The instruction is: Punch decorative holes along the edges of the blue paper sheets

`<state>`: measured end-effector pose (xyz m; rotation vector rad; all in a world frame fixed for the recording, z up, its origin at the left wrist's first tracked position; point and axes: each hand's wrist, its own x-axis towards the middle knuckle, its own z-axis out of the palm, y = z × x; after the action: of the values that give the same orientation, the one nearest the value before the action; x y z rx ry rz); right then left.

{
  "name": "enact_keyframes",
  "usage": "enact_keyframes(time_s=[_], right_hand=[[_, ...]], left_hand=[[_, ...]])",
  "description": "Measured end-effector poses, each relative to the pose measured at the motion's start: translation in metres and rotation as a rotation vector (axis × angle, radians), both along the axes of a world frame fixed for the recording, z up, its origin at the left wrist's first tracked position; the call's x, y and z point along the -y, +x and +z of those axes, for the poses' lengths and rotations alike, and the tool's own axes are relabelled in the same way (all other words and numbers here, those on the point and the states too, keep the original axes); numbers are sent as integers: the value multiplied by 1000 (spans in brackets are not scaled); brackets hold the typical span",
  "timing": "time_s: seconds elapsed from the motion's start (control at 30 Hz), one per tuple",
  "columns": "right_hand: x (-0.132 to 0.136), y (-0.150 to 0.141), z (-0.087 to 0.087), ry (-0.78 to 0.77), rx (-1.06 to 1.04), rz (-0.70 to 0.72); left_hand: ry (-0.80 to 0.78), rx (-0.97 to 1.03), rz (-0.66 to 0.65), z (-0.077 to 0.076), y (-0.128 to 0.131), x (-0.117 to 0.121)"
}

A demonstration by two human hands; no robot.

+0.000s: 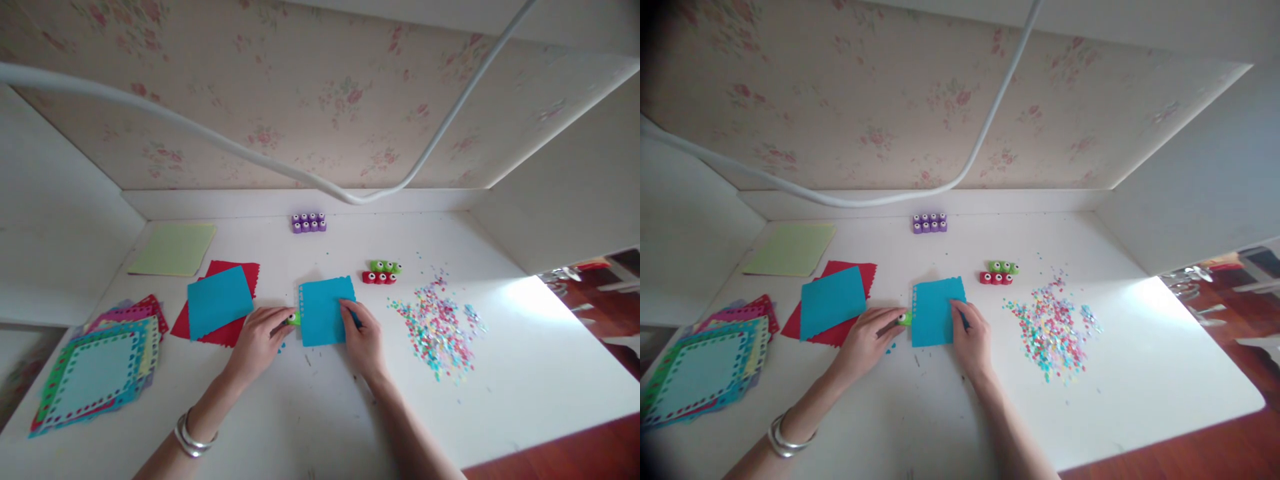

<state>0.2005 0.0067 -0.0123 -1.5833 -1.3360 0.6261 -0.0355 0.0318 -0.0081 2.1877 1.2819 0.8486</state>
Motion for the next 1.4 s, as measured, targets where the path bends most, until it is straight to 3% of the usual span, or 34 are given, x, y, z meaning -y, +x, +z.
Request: enact_keyframes(time_s=[0.47,0.8,0.93,1.1,1.27,1.4], right_hand=[[-1,3,-2,-67,-72,-39],[-1,1,-4,-21,-1,7],[4,-4,-3,-2,113,64],[14,-4,7,124,487,68],[14,2,6,129,698,405],[12,2,2,105,731,413]], left_hand=[[26,15,48,-1,-1,-1],[48,-10,29,-1,1,0],[59,-72,1,-2,2,3],[71,-125,15,-2,2,11],[89,-128,52,-1,1,16],[84,-128,26,1,1,18]])
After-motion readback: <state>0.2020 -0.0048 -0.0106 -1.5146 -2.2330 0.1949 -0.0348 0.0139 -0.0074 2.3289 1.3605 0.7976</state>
